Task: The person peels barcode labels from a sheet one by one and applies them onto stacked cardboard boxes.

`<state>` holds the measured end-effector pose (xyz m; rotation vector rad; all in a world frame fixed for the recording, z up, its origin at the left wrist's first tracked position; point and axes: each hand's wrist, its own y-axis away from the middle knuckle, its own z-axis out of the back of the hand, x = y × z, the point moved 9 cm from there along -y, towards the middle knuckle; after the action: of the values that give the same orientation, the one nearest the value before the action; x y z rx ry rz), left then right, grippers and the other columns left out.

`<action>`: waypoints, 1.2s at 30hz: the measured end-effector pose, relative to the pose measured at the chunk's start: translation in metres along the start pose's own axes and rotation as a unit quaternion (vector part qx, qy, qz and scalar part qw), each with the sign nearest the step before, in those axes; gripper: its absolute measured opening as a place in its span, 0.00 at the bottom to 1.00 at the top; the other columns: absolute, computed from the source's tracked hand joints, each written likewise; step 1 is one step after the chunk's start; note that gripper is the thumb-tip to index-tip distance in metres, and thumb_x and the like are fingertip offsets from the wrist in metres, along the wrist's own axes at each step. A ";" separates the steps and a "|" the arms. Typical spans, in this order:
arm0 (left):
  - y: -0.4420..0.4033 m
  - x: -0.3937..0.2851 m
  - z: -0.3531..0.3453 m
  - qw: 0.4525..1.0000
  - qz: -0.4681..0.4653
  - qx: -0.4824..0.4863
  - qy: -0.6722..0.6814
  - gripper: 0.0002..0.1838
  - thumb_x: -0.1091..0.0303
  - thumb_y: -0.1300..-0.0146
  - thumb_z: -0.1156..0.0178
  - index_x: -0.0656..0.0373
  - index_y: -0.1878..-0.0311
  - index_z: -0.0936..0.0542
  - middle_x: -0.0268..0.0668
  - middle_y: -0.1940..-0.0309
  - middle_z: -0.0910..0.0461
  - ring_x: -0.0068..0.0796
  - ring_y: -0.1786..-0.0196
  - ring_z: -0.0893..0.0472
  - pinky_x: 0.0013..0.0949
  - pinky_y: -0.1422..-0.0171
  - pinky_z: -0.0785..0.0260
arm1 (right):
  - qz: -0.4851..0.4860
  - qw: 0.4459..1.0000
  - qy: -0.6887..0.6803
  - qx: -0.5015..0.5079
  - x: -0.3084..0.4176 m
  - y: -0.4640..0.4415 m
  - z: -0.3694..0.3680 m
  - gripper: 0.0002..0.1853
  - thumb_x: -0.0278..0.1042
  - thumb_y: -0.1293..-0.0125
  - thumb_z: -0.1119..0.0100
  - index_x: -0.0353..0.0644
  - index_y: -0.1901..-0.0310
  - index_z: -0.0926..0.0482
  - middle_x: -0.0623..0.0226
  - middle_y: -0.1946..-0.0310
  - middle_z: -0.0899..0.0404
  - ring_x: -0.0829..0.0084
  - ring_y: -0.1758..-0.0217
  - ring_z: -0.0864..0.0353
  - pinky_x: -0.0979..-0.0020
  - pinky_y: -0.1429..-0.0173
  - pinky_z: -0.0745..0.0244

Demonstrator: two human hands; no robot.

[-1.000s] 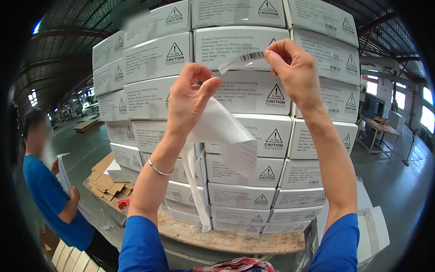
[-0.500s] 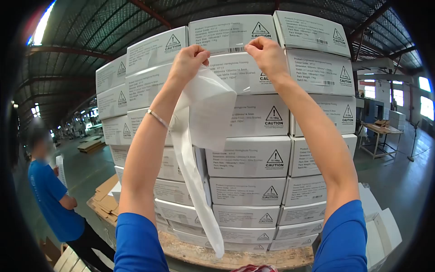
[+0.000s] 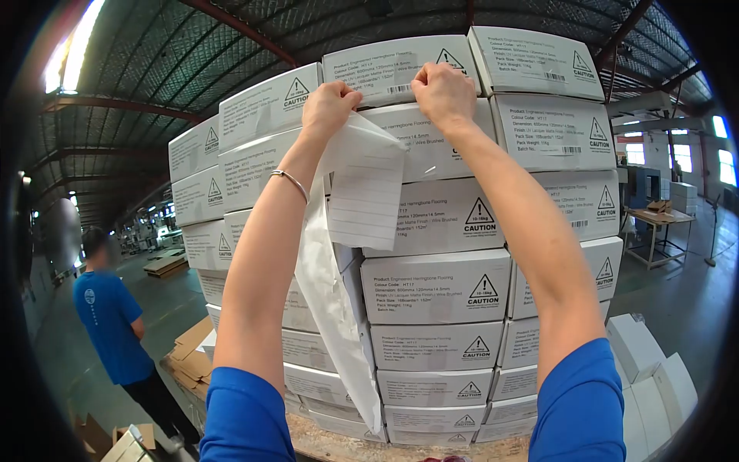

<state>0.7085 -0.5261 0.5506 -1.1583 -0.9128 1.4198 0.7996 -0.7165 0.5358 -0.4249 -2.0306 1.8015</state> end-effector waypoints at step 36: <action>0.057 -0.035 0.000 0.937 -0.220 -0.029 -0.271 0.23 0.73 0.40 0.49 0.48 0.40 0.26 0.40 0.71 0.16 0.44 0.67 0.16 0.43 0.65 0.25 | 0.288 0.926 0.211 -0.124 0.027 0.042 0.013 0.14 0.32 0.38 0.44 0.43 0.50 0.21 0.65 0.45 0.25 0.60 0.48 0.22 0.63 0.42 0.29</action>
<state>0.6935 -0.5701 0.5020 -0.5397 -1.5012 1.3560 0.7688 -0.7095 0.4955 -1.4793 -1.9348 1.5397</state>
